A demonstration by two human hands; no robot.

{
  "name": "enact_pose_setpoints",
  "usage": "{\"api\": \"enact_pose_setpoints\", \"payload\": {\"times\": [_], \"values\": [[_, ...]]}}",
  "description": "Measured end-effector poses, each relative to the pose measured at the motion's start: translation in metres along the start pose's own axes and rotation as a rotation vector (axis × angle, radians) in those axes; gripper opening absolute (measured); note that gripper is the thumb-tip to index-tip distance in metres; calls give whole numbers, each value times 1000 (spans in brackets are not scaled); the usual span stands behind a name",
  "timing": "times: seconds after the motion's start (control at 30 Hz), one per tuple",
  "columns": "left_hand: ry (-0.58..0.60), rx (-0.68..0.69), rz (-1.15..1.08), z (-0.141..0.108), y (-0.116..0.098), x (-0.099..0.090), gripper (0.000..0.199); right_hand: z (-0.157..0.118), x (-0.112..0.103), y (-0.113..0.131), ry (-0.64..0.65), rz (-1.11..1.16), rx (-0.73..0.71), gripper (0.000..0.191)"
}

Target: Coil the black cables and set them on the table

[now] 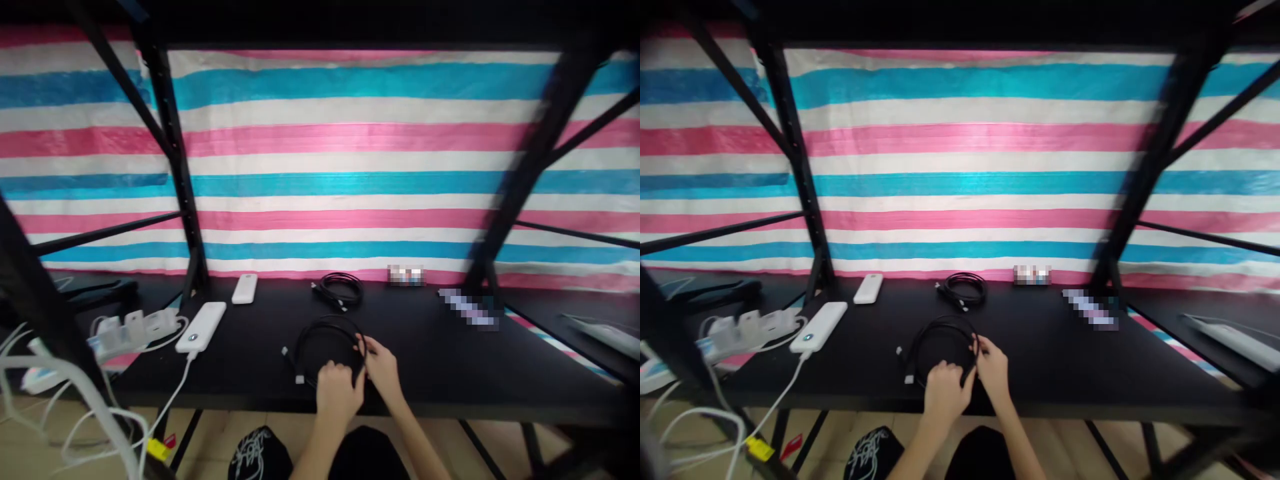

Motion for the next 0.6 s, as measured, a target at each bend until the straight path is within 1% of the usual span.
{"api": "enact_pose_setpoints", "payload": {"times": [0.17,0.23,0.37,0.47,0.6], "values": [[-93,20,46,-2,0,2,26,-2,-1,0,-58,60,-56,44],[-127,25,70,-3,0,4,24,-1,-1,-2,-108,68,-79,42],[-203,50,102,-6,2,8,24,3,1,-8,-202,77,-115,46],[-248,76,142,-9,5,12,23,5,5,-12,-185,75,-134,45],[-281,120,225,-14,11,20,22,3,6,-12,-116,63,-137,43]]}}
Point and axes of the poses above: each hand's wrist, its own z-axis towards the middle knuckle, its own x-axis out of the palm, y = z × x, the point moved 1 cm from there along z, towards the middle knuckle, and after that the axes turned 13 degrees about -y, right-handed, at the moved point
